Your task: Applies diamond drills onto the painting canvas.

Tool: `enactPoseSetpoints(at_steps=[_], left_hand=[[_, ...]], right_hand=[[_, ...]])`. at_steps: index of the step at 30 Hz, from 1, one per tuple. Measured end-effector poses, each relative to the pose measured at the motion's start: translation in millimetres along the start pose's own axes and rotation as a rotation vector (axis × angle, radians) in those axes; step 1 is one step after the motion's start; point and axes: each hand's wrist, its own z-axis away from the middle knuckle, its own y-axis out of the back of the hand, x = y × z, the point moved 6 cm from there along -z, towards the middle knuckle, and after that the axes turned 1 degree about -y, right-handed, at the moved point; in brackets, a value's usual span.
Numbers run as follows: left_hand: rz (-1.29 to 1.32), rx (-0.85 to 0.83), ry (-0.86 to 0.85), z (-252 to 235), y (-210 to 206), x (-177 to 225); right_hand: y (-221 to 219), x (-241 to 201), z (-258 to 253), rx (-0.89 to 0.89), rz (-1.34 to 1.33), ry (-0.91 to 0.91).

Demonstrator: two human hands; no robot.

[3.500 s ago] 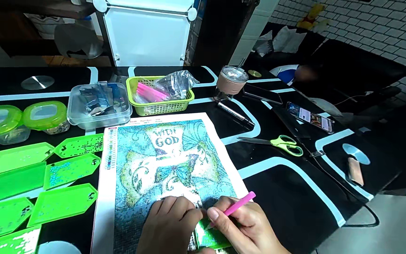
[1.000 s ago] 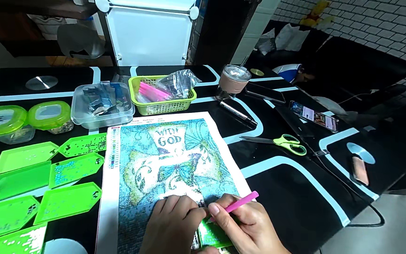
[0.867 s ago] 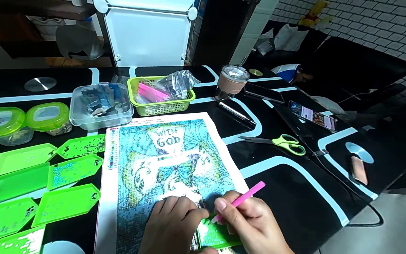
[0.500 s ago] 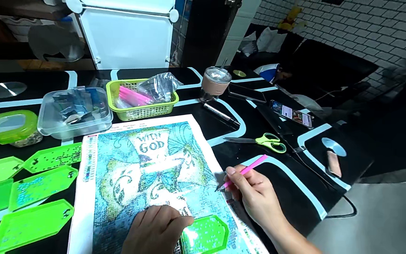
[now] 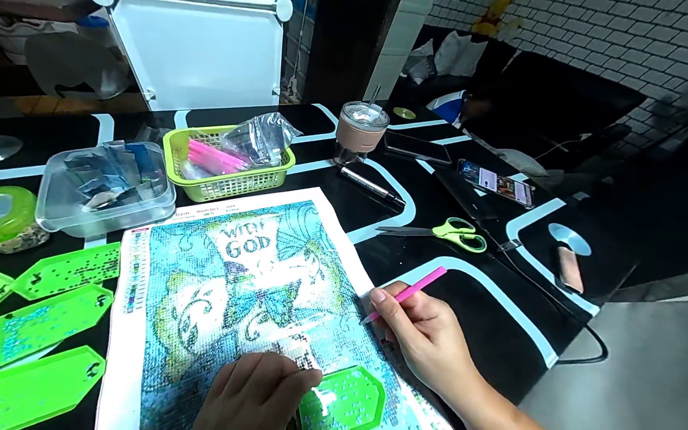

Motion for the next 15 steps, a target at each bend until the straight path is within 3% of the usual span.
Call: enactPoseSetpoints(at_steps=[5,7,11,15], left_hand=[[-0.003,0.010,-0.014,0.5,0.3,-0.5],[-0.004,0.018,-0.023,0.2,-0.1,-1.1],[-0.001,0.039,-0.030,0.0,0.0,-0.6],[-0.010,0.059,-0.032,0.7,-1.7,-0.5]], right_hand=[[-2.9,-5.8,0.4,-0.023,0.159,0.114],[-0.3,-5.5,-1.9,-0.045,0.146,0.067],[8.4,-8.5,-2.8,-0.025,-0.150,-0.024],[-26.6,-34.1,18.2,-0.224,-0.314,0.047]])
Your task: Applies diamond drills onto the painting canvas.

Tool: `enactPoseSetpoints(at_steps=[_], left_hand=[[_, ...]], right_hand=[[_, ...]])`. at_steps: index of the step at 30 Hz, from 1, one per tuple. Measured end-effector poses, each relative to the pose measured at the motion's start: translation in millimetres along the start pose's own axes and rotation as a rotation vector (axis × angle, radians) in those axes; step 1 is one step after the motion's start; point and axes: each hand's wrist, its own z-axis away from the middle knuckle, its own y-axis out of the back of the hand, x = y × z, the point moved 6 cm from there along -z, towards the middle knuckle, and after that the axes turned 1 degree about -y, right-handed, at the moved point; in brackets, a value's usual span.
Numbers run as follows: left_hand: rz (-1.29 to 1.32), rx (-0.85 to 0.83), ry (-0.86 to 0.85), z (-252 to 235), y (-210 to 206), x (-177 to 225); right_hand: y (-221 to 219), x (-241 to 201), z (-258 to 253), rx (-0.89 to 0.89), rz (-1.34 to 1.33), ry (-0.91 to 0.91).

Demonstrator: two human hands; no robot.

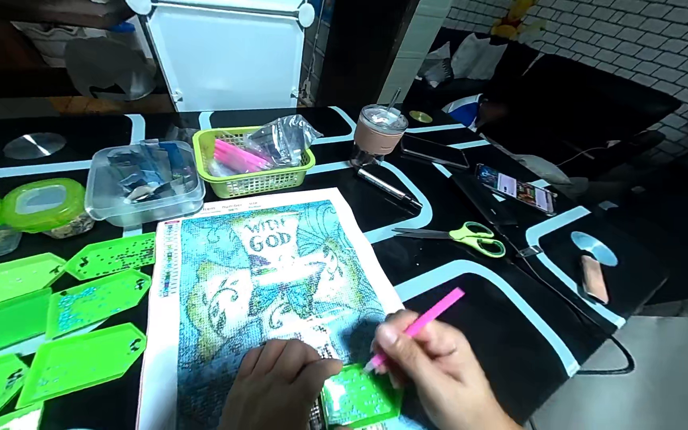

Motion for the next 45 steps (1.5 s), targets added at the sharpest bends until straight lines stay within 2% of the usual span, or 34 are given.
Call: enactPoseSetpoints(at_steps=[3,6,21,26,30,33,38,45], left_hand=[[-0.033,0.035,-0.008,-0.8,0.2,1.0],[-0.069,0.056,-0.010,-0.5,-1.5,1.1],[-0.091,0.086,-0.017,-1.6,-2.1,1.0],[-0.049,0.032,0.023,-1.7,-2.1,0.7],[-0.025,-0.008,0.028,-2.4,-1.6,1.0],[-0.006,-0.010,0.004,-1.7,-1.9,-0.6],[0.003,-0.014,0.017,-0.7,-0.8,-0.3],[0.007,-0.053,0.034,-1.6,1.5,0.5]], right_hand=[[-23.3,-4.5,4.8,-0.103,0.148,0.089],[-26.4,-2.2,6.7,-0.098,0.257,0.131],[-32.1,-2.2,7.8,-0.104,0.274,0.137],[-11.1,4.3,0.2,0.011,-0.014,-0.079],[35.9,18.2,-14.4,0.216,0.033,-0.193],[52.3,29.0,-16.9,0.277,0.131,-0.194],[47.5,27.6,-11.8,0.254,0.198,-0.110],[45.1,27.2,-11.8,0.244,0.239,-0.083]])
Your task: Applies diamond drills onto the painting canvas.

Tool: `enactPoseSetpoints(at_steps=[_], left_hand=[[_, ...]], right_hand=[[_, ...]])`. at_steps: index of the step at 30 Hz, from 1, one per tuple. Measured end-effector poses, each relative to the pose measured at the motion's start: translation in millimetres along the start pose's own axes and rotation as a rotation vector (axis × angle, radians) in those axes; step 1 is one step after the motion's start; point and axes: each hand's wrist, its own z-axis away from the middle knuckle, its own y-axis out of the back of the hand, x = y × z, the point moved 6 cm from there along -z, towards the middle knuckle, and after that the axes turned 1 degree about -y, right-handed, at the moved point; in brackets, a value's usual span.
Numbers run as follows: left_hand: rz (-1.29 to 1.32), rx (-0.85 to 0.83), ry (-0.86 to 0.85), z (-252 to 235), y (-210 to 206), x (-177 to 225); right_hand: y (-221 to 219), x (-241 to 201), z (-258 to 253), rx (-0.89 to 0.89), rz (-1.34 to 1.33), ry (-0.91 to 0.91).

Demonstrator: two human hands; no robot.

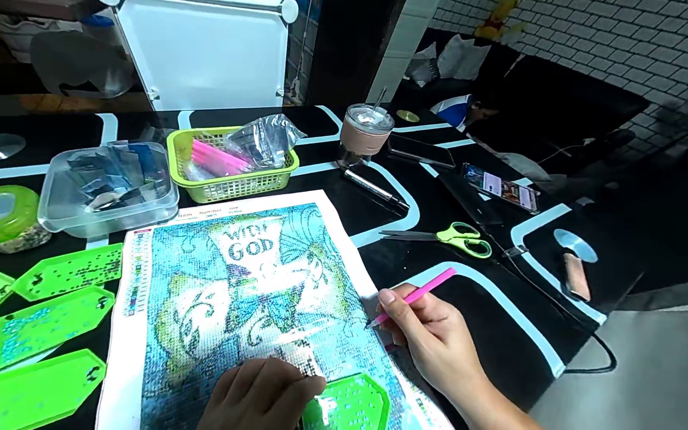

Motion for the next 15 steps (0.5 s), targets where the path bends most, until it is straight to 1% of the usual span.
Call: enactPoseSetpoints(at_steps=[15], left_hand=[[0.016,-0.020,0.005,0.0,0.5,0.3]], right_hand=[[-3.1,-3.4,3.4,-0.058,0.158,0.163]])
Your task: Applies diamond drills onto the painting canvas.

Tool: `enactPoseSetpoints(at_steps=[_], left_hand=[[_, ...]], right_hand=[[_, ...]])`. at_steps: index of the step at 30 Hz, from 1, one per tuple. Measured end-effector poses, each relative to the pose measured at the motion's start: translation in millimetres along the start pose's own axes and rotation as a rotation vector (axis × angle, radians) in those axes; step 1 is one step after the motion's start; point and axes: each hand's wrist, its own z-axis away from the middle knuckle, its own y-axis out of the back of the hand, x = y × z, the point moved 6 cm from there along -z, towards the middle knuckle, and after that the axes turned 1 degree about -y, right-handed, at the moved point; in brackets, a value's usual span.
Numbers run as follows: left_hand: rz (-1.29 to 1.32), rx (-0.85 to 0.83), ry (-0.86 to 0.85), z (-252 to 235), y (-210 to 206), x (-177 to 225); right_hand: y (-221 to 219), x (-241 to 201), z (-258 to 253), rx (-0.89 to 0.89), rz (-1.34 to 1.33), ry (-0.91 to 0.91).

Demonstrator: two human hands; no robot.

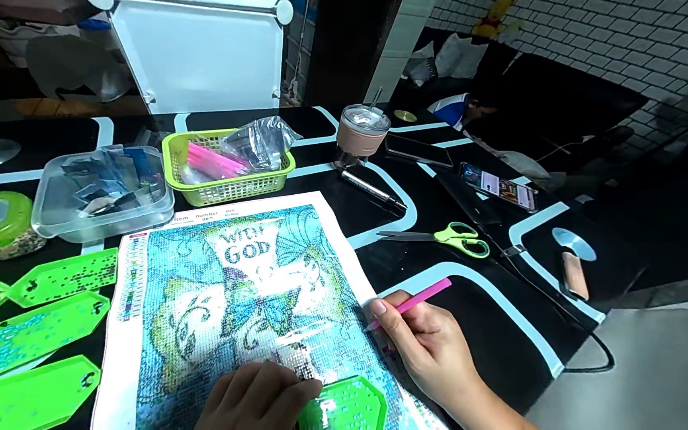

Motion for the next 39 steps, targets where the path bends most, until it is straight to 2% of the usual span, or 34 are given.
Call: enactPoseSetpoints(at_steps=[5,10,12,15,18,21,35,37,39], left_hand=[[-0.011,0.008,-0.004,0.4,0.4,0.1],[-0.010,0.038,-0.023,0.6,-0.1,-0.4],[-0.016,0.058,-0.032,1.1,-0.8,-1.2],[-0.021,0.094,-0.043,2.4,-2.1,-1.9],[-0.050,0.125,-0.063,2.2,-2.6,-1.7],[-0.079,0.138,-0.065,1.5,-2.9,-0.6],[-0.156,0.148,-0.043,-0.5,-4.0,1.8],[-0.144,0.141,-0.044,-0.8,-3.9,1.5],[-0.106,0.127,-0.034,-0.6,-3.3,1.1]], right_hand=[[0.4,-0.8,-0.7,-0.026,-0.003,0.009],[10.3,9.7,-5.3,0.058,-0.315,-0.294],[1.1,-7.2,1.6,0.008,-0.383,-0.260],[-26.7,-41.8,18.3,-0.167,-0.431,-0.179],[-44.2,-53.9,22.4,-0.245,-0.315,-0.015],[-50.6,-55.1,23.5,-0.255,-0.214,0.049],[-55.1,-57.0,26.8,-0.253,-0.144,0.082],[-53.1,-56.2,26.0,-0.243,-0.199,0.051],[-48.0,-52.5,23.5,-0.213,-0.340,-0.063]])
